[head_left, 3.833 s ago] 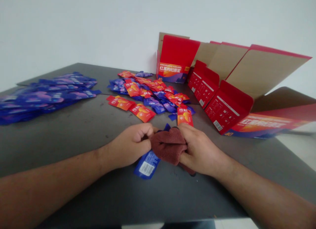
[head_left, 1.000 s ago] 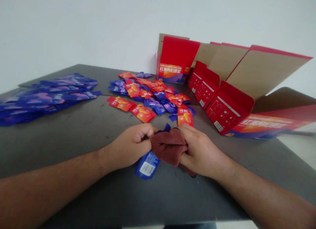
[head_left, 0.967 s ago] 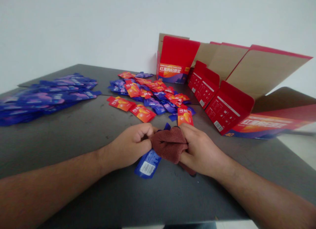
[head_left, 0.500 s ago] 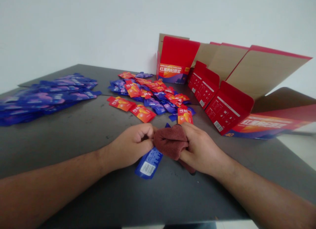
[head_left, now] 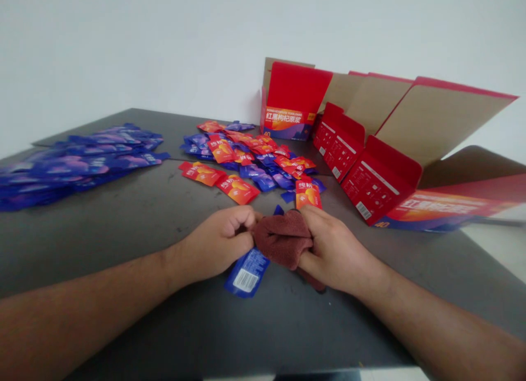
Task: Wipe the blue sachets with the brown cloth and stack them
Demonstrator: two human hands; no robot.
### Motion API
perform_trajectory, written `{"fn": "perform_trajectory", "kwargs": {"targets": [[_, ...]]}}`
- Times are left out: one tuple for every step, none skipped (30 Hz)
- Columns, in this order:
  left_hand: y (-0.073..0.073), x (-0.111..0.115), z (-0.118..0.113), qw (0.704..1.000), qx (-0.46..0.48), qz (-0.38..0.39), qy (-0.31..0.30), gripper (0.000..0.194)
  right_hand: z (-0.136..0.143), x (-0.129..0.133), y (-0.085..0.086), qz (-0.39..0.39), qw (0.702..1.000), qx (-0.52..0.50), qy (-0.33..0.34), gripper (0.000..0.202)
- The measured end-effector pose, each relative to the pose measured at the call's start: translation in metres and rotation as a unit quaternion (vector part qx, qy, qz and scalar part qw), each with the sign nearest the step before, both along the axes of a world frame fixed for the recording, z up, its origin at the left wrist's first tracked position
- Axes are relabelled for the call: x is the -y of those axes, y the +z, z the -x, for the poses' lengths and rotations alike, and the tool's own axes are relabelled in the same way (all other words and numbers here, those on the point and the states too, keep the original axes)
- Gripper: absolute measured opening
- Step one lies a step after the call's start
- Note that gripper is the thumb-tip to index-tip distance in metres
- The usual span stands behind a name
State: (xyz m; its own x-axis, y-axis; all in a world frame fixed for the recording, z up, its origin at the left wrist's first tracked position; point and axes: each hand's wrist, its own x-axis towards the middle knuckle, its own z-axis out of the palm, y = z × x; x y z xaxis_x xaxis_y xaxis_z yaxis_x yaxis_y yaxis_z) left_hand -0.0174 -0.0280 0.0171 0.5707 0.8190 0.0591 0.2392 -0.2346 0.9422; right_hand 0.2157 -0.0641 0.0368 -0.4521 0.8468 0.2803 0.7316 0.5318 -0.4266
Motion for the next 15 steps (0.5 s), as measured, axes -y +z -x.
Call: {"fn": "perform_trajectory", "kwargs": {"targets": [[0.0000,0.0000,0.0003,1.000,-0.005,0.000,0.004,0.015,-0.0001,0.0000,0.0001,0.000,1.000,-0.003,-0.010,0.016],[0.0000,0.0000,0.0004,1.000,-0.009,-0.001,0.006,0.015,-0.0002,0.0001,0.0002,0.002,1.000,-0.005,-0.015,0.016],[-0.0001,-0.0002,0.0004,1.000,-0.008,-0.004,0.005,0.015,-0.0002,0.0003,0.0003,0.003,1.000,-0.004,-0.010,0.016],[-0.0002,-0.0005,0.0004,1.000,-0.003,-0.006,0.002,0.016,-0.0003,0.0005,0.0003,0.004,1.000,-0.003,0.001,0.016],[-0.0004,-0.0008,0.0002,1.000,0.004,-0.008,-0.003,0.018,-0.0003,0.0008,0.0003,0.004,1.000,-0.001,0.013,0.016],[-0.0006,-0.0011,0.0001,1.000,0.009,-0.008,-0.006,0.018,-0.0003,0.0010,0.0003,0.003,1.000,0.001,0.022,0.016],[-0.0008,-0.0015,0.0000,1.000,0.010,-0.009,-0.007,0.018,-0.0004,0.0012,0.0003,0.002,1.000,0.002,0.023,0.016],[-0.0011,-0.0018,0.0000,1.000,0.007,-0.011,-0.004,0.018,-0.0005,0.0012,0.0002,0.001,1.000,0.001,0.015,0.016],[-0.0014,-0.0020,0.0001,1.000,-0.001,-0.014,0.000,0.016,-0.0007,0.0011,0.0002,0.000,1.000,-0.002,0.003,0.015],[-0.0017,-0.0021,0.0002,1.000,-0.009,-0.016,0.005,0.015,-0.0008,0.0010,0.0002,0.000,1.000,-0.004,-0.009,0.015],[-0.0020,-0.0020,0.0004,1.000,-0.014,-0.017,0.007,0.014,-0.0009,0.0008,0.0001,0.000,1.000,-0.005,-0.015,0.015],[-0.0022,-0.0019,0.0005,1.000,-0.014,-0.017,0.006,0.014,-0.0009,0.0007,0.0001,0.001,1.000,-0.004,-0.013,0.015],[-0.0024,-0.0016,0.0006,1.000,-0.010,-0.016,0.003,0.014,-0.0008,0.0006,0.0001,0.002,1.000,-0.002,-0.005,0.016],[-0.0026,-0.0013,0.0007,1.000,-0.003,-0.013,-0.004,0.015,-0.0007,0.0005,0.0001,0.003,1.000,0.001,0.005,0.016],[-0.0026,-0.0010,0.0007,1.000,0.004,-0.011,-0.008,0.016,-0.0006,0.0005,0.0001,0.004,1.000,0.003,0.012,0.016]]}}
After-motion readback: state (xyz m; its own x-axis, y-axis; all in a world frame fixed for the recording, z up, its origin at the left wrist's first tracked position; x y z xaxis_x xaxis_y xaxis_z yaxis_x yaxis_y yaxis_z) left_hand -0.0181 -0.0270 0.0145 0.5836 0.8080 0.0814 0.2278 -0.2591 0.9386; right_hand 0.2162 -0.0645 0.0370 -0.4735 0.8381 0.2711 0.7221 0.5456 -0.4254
